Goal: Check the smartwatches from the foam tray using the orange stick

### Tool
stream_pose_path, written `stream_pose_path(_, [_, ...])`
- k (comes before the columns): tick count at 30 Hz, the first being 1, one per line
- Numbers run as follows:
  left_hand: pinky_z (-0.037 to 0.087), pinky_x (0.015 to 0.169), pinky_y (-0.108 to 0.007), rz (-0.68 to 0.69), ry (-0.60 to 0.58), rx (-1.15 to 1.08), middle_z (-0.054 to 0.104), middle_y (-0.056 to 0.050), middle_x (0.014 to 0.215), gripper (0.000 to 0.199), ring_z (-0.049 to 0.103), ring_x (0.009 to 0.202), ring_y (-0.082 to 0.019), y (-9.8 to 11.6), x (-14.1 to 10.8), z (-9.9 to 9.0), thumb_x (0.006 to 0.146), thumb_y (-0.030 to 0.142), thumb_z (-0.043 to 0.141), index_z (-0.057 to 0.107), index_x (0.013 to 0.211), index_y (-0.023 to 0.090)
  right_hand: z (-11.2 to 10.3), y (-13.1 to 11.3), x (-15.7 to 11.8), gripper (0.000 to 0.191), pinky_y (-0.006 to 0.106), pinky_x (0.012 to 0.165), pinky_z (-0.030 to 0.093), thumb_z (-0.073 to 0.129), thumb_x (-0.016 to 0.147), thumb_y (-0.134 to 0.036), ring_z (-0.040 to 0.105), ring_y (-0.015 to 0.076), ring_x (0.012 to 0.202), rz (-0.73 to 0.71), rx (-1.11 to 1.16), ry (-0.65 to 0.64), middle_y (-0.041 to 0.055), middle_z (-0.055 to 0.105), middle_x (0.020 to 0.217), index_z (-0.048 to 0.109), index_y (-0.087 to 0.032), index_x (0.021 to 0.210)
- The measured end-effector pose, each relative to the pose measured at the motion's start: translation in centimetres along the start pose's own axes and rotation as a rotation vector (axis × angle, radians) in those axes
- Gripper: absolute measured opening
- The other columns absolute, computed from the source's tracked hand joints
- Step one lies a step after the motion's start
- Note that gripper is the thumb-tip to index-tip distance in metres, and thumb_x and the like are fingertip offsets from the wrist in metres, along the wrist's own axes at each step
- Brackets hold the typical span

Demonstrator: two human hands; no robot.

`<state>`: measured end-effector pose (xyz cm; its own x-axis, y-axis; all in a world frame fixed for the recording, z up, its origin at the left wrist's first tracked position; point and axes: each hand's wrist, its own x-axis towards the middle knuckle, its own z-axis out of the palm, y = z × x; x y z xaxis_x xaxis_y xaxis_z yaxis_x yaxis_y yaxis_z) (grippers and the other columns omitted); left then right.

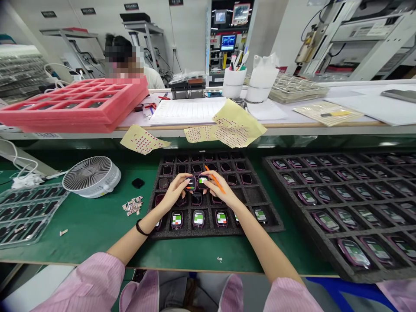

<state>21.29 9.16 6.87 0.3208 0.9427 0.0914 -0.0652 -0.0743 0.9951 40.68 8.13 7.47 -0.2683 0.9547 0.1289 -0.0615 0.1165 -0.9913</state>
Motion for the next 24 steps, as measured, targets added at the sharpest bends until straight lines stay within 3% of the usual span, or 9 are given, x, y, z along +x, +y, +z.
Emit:
stream_pose_path(5, [0.034, 0.036, -0.014, -0.001, -0.003, -0.004, 0.062, -0.007, 0.097, 0.038, 0.063, 0.06, -0.011, -0.23, 0.09, -0.06, 0.081, 0.043, 0.06, 0.051, 0.108, 0.017, -0.1, 0.08, 0.02, 0.029, 0.019, 0.039, 0.035, 0.058, 0.085, -0.037, 0.061, 0.0122, 0.057, -0.011, 0.026, -0.021, 0.0009, 0.056, 0.082, 0.054, -0.021, 0.109])
stream_pose_path(13, [0.034, 0.035, -0.014, 0.03, -0.008, 0.015, 0.061, -0.007, 0.097, 0.038, 0.062, 0.058, -0.009, -0.5, 0.15, 0.01, 0.082, 0.044, 0.059, 0.051, 0.108, 0.017, 0.07, -0.38, -0.12, 0.03, 0.02, 0.039, 0.036, 0.061, 0.083, -0.037, 0.062, 0.0124, 0.06, -0.008, 0.016, -0.016, 0.0032, 0.058, 0.092, 0.053, -0.022, 0.107])
stream_pose_path(18, [0.034, 0.035, -0.014, 0.018, -0.008, -0.003, 0.062, -0.006, 0.096, 0.038, 0.063, 0.059, -0.01, -0.44, 0.15, -0.07, 0.084, 0.047, 0.055, 0.052, 0.107, 0.017, 0.04, -0.25, -0.06, 0.031, 0.019, 0.036, 0.031, 0.064, 0.08, -0.039, 0.061, 0.0112, 0.055, 0.003, 0.005, 0.044, 0.0009, 0.057, 0.086, 0.054, -0.022, 0.104])
stream_pose_path(24, [0.034, 0.035, -0.014, 0.023, -0.011, -0.004, 0.062, -0.006, 0.096, 0.039, 0.063, 0.06, -0.01, -0.51, 0.19, -0.1, 0.083, 0.047, 0.056, 0.052, 0.108, 0.017, -0.01, -0.12, -0.04, 0.029, 0.02, 0.038, 0.035, 0.058, 0.085, -0.041, 0.06, 0.0119, 0.053, -0.01, 0.046, 0.038, -0.0016, 0.057, 0.071, 0.056, -0.02, 0.104])
